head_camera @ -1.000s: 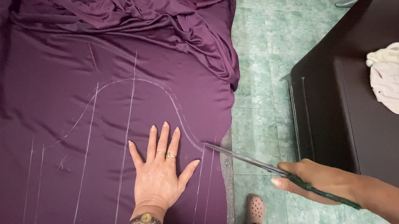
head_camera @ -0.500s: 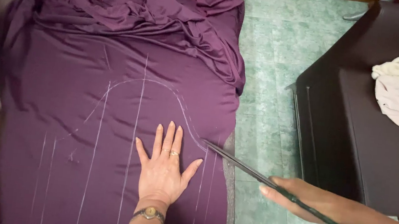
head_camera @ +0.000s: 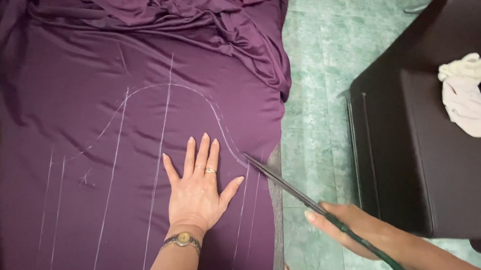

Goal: Cutting out garment pattern pieces from purple fabric using large fabric scissors following chalk outlines.

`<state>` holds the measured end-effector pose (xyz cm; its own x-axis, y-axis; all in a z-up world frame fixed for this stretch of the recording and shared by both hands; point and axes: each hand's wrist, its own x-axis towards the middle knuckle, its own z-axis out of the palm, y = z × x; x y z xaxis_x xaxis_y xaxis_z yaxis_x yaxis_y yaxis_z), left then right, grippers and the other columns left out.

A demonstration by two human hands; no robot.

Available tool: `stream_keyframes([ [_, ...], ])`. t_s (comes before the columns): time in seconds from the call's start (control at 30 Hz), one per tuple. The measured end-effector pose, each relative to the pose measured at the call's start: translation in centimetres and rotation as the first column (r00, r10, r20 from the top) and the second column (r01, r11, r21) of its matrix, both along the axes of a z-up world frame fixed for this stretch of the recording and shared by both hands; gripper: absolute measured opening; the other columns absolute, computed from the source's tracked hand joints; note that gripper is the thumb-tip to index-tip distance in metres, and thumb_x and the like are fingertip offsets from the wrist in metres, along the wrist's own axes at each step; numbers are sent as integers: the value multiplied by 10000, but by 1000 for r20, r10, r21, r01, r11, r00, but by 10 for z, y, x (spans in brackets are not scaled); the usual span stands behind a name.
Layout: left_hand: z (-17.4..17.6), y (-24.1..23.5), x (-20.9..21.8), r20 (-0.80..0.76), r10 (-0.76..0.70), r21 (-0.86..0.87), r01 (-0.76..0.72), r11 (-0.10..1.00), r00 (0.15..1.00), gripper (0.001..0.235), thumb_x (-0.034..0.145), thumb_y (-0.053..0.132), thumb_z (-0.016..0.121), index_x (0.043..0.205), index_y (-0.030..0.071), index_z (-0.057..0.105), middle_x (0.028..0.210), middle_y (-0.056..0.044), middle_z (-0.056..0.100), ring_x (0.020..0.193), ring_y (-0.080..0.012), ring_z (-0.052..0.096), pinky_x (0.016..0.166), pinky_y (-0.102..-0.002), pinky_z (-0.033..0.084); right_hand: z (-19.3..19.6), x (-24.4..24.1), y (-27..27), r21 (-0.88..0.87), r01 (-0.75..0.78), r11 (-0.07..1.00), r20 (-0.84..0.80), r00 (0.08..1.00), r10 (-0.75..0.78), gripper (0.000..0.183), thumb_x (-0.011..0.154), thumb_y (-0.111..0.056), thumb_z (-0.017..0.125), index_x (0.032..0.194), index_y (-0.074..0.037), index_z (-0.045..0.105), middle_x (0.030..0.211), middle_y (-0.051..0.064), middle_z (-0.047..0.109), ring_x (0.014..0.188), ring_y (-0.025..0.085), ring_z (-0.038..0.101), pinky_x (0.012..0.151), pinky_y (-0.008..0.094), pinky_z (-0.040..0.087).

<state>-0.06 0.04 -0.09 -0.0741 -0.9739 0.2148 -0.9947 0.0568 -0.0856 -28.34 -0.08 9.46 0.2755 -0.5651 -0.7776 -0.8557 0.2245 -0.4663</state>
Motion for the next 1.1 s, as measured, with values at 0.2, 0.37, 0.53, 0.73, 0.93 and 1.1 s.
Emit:
stream_keyframes([
  [0.2,-5,0,1,13,-4,30,3,1000,1000,850,905,754,168,1512,159,185,1582,-8,174,1463,-261,105,1084,-668,123,8,4,4,-24,-27,999,31,999,27,469,966,-563,393,740,-152,399,713,-40,326,644,106,340,662,288,321],
  [0.37,-2,1,1,-24,-15,41,16,999,1000,849,905,748,183,1505,149,208,1585,-10,177,1462,-262,108,1082,-679,102,34,14,8,-9,-37,999,33,999,37,460,973,-565,348,761,-158,375,762,-45,322,694,110,338,716,285,338],
  [0.53,0,0,1,-70,-24,38,27,999,997,853,907,745,199,1504,136,219,1579,-22,198,1459,-267,119,1076,-686,81,31,17,9,28,-35,999,-45,998,36,494,920,-613,310,816,-154,459,768,-30,383,694,117,378,710,264,361],
  [0.73,-4,0,2,-53,-24,5,24,1000,998,849,913,748,192,1508,143,210,1576,-23,202,1455,-268,131,1080,-679,86,39,24,12,62,43,997,-73,997,-38,537,865,-627,310,908,-163,577,917,-49,582,882,98,566,912,262,455],
  [0.93,-6,1,2,-58,-24,-11,24,1000,998,857,907,751,210,1508,141,212,1579,-24,200,1458,-270,130,1084,-679,83,27,20,18,-28,-4,1000,-32,999,3,503,943,-608,332,766,-145,411,737,-34,337,669,115,345,698,270,356],
  [1.1,-8,1,2,-46,-29,-43,27,999,999,858,917,756,199,1516,142,196,1584,-22,187,1463,-268,118,1096,-666,59,44,36,18,72,101,992,-82,992,-95,584,837,-634,315,971,-165,637,931,-51,668,919,93,633,942,271,472],
])
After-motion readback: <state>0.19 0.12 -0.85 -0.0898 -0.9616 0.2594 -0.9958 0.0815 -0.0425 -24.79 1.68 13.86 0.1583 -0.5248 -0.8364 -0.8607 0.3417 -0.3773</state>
